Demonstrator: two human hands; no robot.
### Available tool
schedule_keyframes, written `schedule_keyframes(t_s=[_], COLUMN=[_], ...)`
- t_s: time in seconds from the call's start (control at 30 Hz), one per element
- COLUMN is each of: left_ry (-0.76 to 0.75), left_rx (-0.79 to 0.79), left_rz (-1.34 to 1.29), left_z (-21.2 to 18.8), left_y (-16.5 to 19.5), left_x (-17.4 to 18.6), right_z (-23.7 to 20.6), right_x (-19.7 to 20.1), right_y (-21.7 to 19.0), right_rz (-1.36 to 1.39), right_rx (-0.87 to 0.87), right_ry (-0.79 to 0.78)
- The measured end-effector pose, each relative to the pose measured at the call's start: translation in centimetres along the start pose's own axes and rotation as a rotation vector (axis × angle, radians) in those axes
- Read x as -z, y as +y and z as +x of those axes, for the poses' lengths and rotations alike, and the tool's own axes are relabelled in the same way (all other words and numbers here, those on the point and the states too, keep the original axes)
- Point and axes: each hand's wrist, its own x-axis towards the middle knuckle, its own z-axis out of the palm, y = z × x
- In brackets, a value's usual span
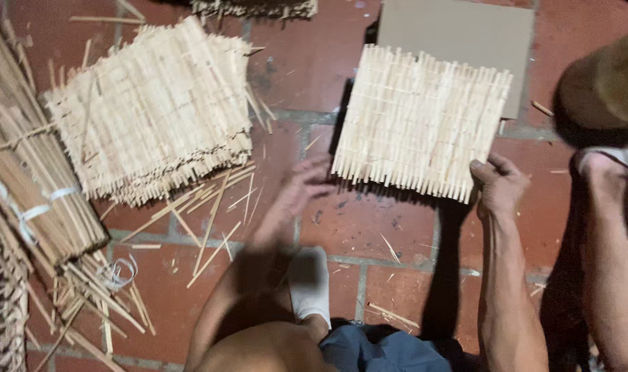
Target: The person weaves thin bamboo strips into a rectangular mat on a tiled floor, then applies glue to a cardboard backing using a paint roller and presses the mat onto it. The person repeats this cycle for multiple mats, stacking the finished units.
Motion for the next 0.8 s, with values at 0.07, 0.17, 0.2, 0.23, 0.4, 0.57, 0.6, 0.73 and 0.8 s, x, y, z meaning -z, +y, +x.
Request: schedule_keyframes(t_s=[0.07,0.17,0.2,0.23,0.4,0.57,0.6,0.73,0.8], left_ry=[0.090,0.100,0.099,0.094,0.110,-0.002,0.012,0.044,0.088], left_rx=[0.036,-0.112,-0.144,-0.170,-0.273,-0.378,-0.389,-0.472,-0.516], left_rz=[0.013,0.327,0.323,0.322,0.313,0.260,0.286,0.372,0.419], left_z=[1.5,5.8,6.7,7.6,6.7,2.1,1.1,-2.5,-4.0], left_y=[1.9,2.9,2.7,2.3,0.9,0.9,0.8,0.7,1.0], left_x=[-0.1,-1.6,-2.0,-2.4,-2.2,-1.6,-1.5,-1.8,-2.3], right_z=[-0.1,-0.8,-1.1,-1.6,-5.5,-11.0,-12.2,-16.5,-17.9], right_x=[0.1,-0.7,-1.1,-1.5,-2.2,-1.6,-1.4,-0.9,-0.7], right_y=[0.0,-0.4,-0.8,-1.2,-5.4,-11.5,-12.5,-14.9,-15.3], right_rz=[-0.002,-0.015,-0.017,0.017,-0.051,-0.241,-0.295,-0.218,-0.231], right_rx=[-0.032,-0.054,-0.052,-0.029,0.100,0.137,0.105,0.237,0.437], right_ry=[-0.029,-0.025,-0.015,-0.020,-0.023,0.002,0.021,-0.028,-0.046])
